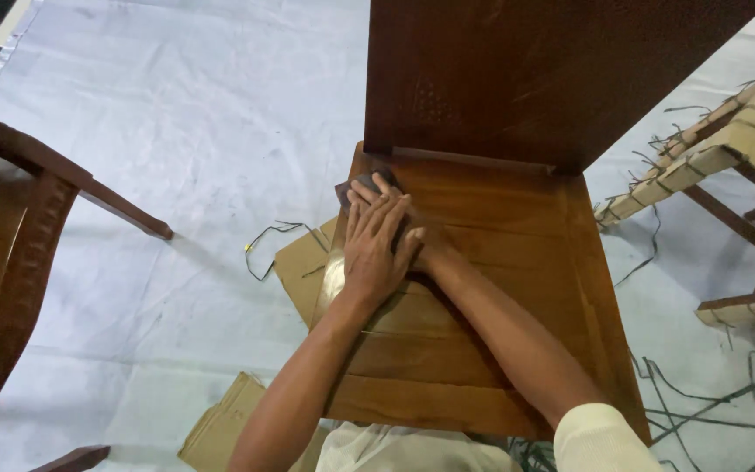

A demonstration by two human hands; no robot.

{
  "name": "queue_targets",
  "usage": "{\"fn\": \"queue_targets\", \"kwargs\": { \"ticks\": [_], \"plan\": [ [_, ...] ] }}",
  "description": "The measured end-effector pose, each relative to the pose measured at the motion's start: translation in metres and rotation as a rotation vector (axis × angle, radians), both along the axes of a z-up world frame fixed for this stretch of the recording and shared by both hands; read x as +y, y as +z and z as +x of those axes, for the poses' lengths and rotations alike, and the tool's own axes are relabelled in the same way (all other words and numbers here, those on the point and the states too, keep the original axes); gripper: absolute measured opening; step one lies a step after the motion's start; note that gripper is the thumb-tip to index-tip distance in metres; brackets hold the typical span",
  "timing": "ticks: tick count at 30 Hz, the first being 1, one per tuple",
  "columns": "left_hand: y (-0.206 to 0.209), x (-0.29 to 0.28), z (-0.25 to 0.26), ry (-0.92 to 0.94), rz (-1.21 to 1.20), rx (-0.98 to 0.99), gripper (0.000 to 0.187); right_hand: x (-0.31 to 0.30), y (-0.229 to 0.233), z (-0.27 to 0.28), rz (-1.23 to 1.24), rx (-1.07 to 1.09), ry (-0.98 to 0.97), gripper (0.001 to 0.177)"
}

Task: Sanding a wooden chair and wrapping its legs with protective cardboard.

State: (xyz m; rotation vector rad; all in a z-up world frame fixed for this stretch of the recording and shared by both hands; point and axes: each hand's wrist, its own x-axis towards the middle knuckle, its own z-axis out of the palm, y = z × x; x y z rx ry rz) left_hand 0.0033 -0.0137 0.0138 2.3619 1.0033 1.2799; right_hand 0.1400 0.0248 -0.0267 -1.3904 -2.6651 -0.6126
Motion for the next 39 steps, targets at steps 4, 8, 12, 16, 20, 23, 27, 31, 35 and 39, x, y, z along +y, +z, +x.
{"fn": "queue_targets", "kwargs": {
  "ticks": [4,8,12,16,20,23,27,31,35,39],
  "plan": [
    [-0.007,-0.001,-0.001,-0.011,-0.015,0.006,0.049,0.009,-0.004,0.015,-0.036,-0.081,-0.046,0.065],
    [-0.01,0.002,-0.003,-0.028,-0.068,0.06,0.047,0.011,0.004,0.055,-0.25,0.549,-0.317,0.074],
    [-0.016,0.004,-0.003,-0.068,-0.132,0.124,0.046,-0.012,0.007,0.103,-0.293,0.544,-0.551,0.074],
    [-0.018,0.0,0.0,-0.098,-0.155,0.178,0.049,-0.054,0.012,0.153,-0.304,0.603,-0.632,0.073],
    [-0.012,-0.003,0.002,-0.124,-0.153,0.263,0.05,-0.103,0.001,0.189,-0.119,0.537,-0.64,0.07],
    [-0.01,-0.005,0.003,-0.131,-0.128,0.285,0.05,-0.14,0.008,0.185,-0.068,0.535,-0.644,0.066],
    [-0.008,-0.003,0.007,-0.133,-0.079,0.291,0.046,-0.181,0.023,0.152,0.003,0.592,-0.674,0.053],
    [-0.01,0.012,0.027,-0.154,-0.044,0.303,0.043,-0.196,0.025,0.144,0.025,0.704,-0.563,0.045],
    [-0.003,0.03,0.063,-0.194,-0.056,0.333,0.041,-0.179,0.025,0.185,-0.062,1.472,-0.52,0.039],
    [-0.026,0.044,0.104,-0.207,-0.011,0.278,0.047,-0.148,0.088,0.212,0.21,2.028,-0.308,0.04]
  ]
}}
